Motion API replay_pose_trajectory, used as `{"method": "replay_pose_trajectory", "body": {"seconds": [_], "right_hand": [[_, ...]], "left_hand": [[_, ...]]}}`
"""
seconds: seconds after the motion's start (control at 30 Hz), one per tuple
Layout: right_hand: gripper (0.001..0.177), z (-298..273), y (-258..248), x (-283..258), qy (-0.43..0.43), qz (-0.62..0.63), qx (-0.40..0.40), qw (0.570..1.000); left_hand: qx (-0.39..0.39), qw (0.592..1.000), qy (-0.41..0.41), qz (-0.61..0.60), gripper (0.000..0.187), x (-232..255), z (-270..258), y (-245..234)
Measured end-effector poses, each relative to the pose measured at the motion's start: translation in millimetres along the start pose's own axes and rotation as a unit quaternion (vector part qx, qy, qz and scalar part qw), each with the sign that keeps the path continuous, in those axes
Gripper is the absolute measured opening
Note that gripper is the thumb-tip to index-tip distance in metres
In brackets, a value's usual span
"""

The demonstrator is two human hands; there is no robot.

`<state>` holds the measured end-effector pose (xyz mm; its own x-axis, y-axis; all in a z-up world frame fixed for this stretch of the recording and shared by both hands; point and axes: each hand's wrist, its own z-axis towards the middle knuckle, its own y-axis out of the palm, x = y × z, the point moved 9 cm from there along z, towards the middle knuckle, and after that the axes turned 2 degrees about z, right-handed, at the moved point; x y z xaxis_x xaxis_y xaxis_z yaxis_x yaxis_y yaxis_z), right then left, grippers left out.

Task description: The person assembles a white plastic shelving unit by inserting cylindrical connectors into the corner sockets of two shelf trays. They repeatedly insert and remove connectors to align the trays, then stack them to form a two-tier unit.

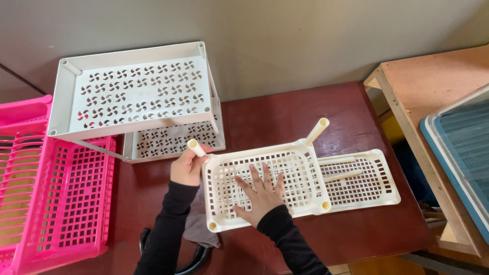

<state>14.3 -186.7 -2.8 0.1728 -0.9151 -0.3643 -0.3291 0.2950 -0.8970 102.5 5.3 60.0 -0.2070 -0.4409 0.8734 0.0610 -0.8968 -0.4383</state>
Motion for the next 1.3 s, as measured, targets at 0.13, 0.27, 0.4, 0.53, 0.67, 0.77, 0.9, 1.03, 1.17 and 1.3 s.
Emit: {"method": "replay_pose_trajectory", "body": {"seconds": [0.13,0.27,0.4,0.53,0.67,0.77,0.9,1.03,1.17,1.3], "right_hand": [[0.087,-0.4,0.3,1.1,0.008,-0.005,-0.011,1.0],[0.087,0.4,-1.2,0.1,0.008,-0.008,-0.018,1.0],[0.087,1.0,0.1,-0.1,0.003,0.0,-0.03,1.0],[0.087,-0.1,-0.3,-0.1,0.005,0.003,-0.022,1.0],[0.087,-0.4,-4.8,-4.0,-0.006,0.007,-0.001,1.0],[0.087,-0.8,-5.6,-3.7,-0.007,0.005,0.002,1.0],[0.087,-0.9,-3.4,-3.9,0.0,0.003,-0.013,1.0],[0.086,-1.1,-5.2,-4.0,-0.005,0.006,-0.006,1.0],[0.087,-2.2,-7.0,-4.2,-0.005,0.013,0.007,1.0],[0.086,-1.7,-3.1,-2.8,-0.003,0.024,-0.012,1.0]], "left_hand": [[0.042,0.996,-0.017,-0.079,0.022,-5.9,1.7,-1.5],[0.078,0.997,-0.022,0.011,0.026,-4.7,3.8,-4.3],[0.071,0.997,-0.021,0.02,0.028,-6.3,2.7,-2.3],[-0.047,0.995,0.048,-0.069,0.034,-1.2,-2.8,10.2],[0.009,1.0,-0.011,-0.011,0.022,-19.9,-1.4,5.0],[0.039,0.998,-0.03,-0.036,0.023,-25.9,-1.0,3.6],[0.092,0.994,-0.035,0.038,0.028,-23.3,0.3,-3.2],[0.075,0.971,-0.096,0.204,0.032,-27.6,9.2,4.2],[-0.032,0.995,0.04,-0.08,0.03,-3.6,10.8,11.5],[-0.07,0.991,-0.034,-0.107,0.024,-17.9,3.0,9.5]]}}
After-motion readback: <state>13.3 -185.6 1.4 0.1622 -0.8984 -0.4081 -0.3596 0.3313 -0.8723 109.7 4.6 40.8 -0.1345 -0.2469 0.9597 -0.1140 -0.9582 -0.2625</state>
